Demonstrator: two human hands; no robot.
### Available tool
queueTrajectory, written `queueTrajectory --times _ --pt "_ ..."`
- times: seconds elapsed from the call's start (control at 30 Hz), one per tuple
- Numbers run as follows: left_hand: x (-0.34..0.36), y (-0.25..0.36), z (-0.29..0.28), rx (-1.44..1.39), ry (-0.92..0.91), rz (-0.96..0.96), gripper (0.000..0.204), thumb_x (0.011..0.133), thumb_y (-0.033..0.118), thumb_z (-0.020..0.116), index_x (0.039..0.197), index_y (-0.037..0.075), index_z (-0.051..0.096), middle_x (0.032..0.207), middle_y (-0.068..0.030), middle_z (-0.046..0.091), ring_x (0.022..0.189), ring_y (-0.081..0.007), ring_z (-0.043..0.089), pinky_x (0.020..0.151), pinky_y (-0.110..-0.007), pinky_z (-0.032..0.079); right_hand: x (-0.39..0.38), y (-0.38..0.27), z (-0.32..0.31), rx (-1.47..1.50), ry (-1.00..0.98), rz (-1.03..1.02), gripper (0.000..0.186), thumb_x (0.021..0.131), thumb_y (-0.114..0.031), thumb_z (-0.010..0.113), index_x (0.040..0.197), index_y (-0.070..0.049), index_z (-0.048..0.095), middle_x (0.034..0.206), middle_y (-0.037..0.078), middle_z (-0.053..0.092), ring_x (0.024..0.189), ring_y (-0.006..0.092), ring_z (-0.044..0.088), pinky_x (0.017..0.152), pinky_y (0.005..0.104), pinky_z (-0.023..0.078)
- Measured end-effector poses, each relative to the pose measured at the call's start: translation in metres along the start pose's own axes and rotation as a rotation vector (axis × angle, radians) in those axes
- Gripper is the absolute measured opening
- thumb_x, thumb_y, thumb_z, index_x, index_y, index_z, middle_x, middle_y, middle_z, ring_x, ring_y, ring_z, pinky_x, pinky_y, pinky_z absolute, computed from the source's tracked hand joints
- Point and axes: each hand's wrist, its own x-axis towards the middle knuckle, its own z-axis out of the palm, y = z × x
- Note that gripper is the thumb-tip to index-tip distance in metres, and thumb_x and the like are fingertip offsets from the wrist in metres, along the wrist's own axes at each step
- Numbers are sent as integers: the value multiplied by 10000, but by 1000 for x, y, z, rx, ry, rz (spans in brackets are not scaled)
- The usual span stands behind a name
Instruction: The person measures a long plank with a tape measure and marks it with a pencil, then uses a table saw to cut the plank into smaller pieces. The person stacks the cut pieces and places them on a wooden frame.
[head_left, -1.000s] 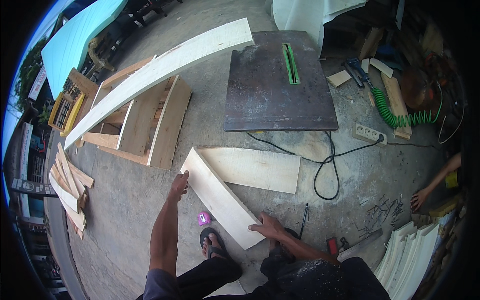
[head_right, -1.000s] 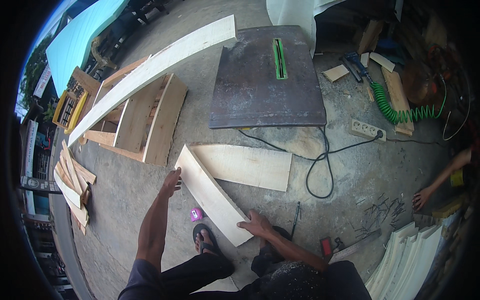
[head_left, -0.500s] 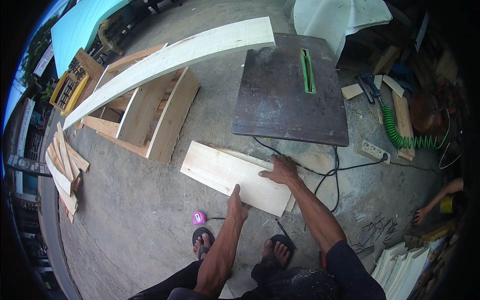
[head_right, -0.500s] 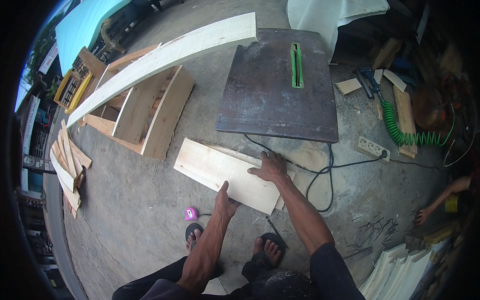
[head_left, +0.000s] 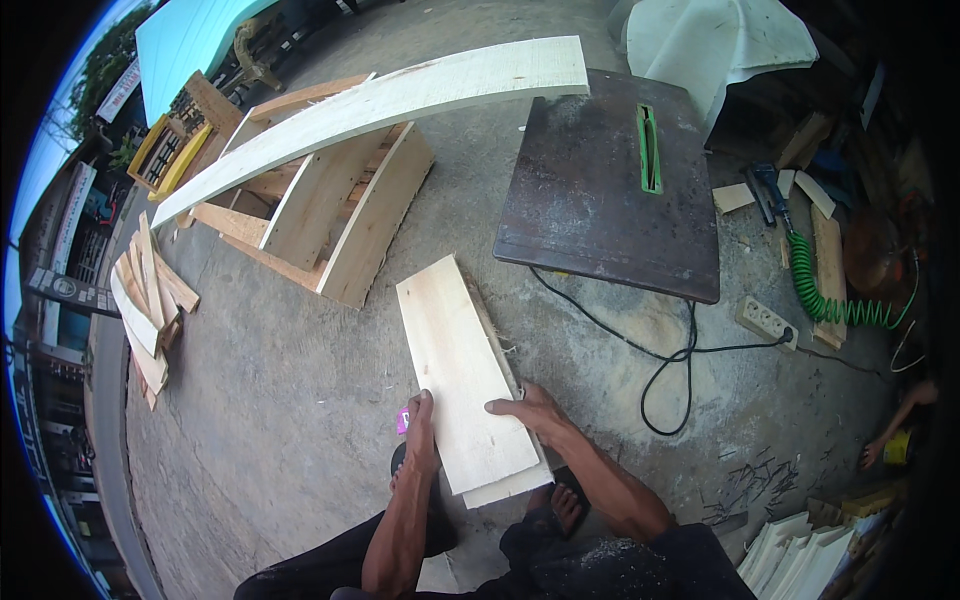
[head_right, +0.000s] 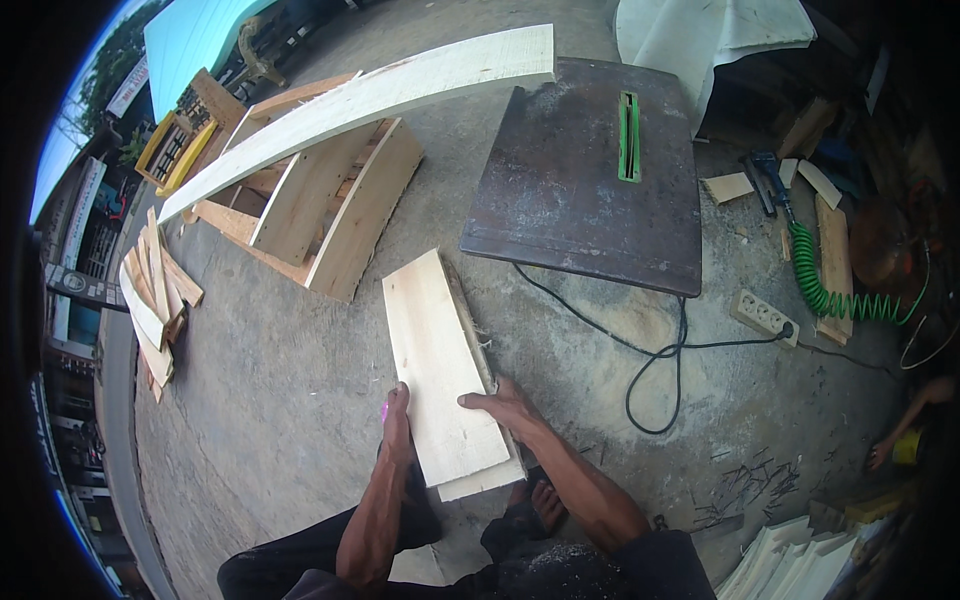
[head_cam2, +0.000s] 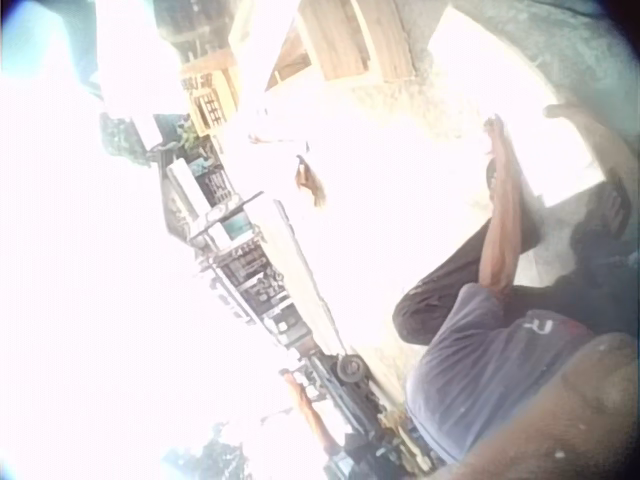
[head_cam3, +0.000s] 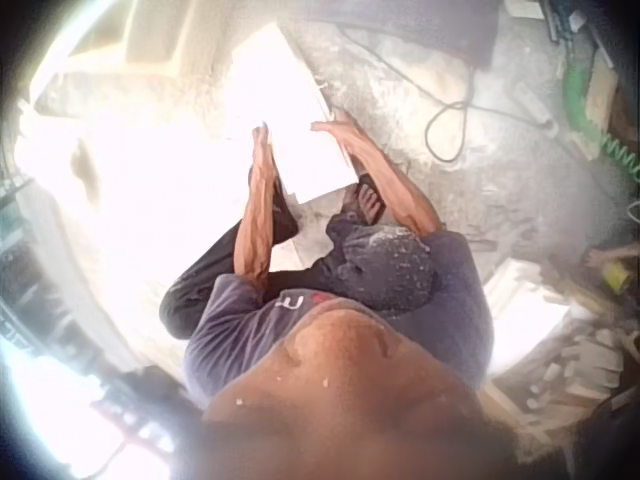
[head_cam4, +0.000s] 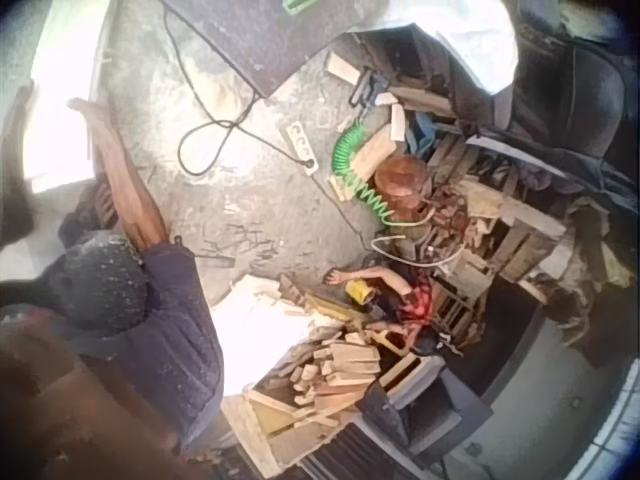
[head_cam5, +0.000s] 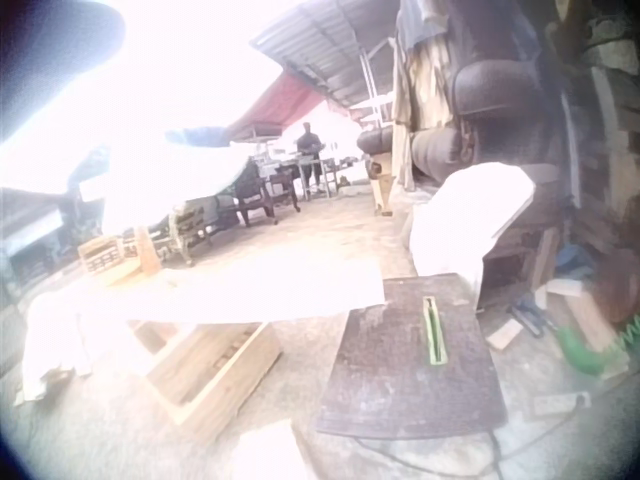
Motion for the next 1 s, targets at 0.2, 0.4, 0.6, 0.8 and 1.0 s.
queueTrajectory --times 0.2,0.4,0.6,0.8,1.0 --pt "35 27 -83 1129 -116 347 608 1084 489 389 1373 9 625 1386 -264 588 1378 -416 456 1171 -489 356 -31 17 44 445 -69 -207 613 845 -199 772 1352 70 553 1204 178 689 1077 248 680 960 360 534" --pt "21 38 -109 1905 -352 247 501 1010 474 546 1168 44 749 1353 -165 642 1337 -372 516 1123 -509 406 -46 14 56 685 116 -198 610 886 -179 734 1392 50 482 1248 177 642 1131 258 646 986 375 514" --pt "26 9 -191 1229 341 153 527 1006 482 547 1162 25 760 1200 -254 706 1158 -412 653 1025 -459 487 7 53 91 -139 -30 -119 767 942 -357 708 1506 56 393 1461 298 487 1356 395 503 1124 456 417" --pt "27 -13 -154 1102 434 224 541 1005 431 537 1220 -40 694 1150 -278 720 1140 -443 657 1013 -488 491 -4 -65 4 -112 654 -513 561 974 -235 679 1418 46 479 1309 261 558 1085 379 641 914 440 552" --pt "15 -45 -119 1107 633 203 579 941 329 636 1376 -44 557 1339 -349 563 1257 -491 547 1078 -513 440 53 -105 -86 -437 981 -849 322 938 -176 704 1149 49 615 1048 259 669 910 390 706 763 466 574"
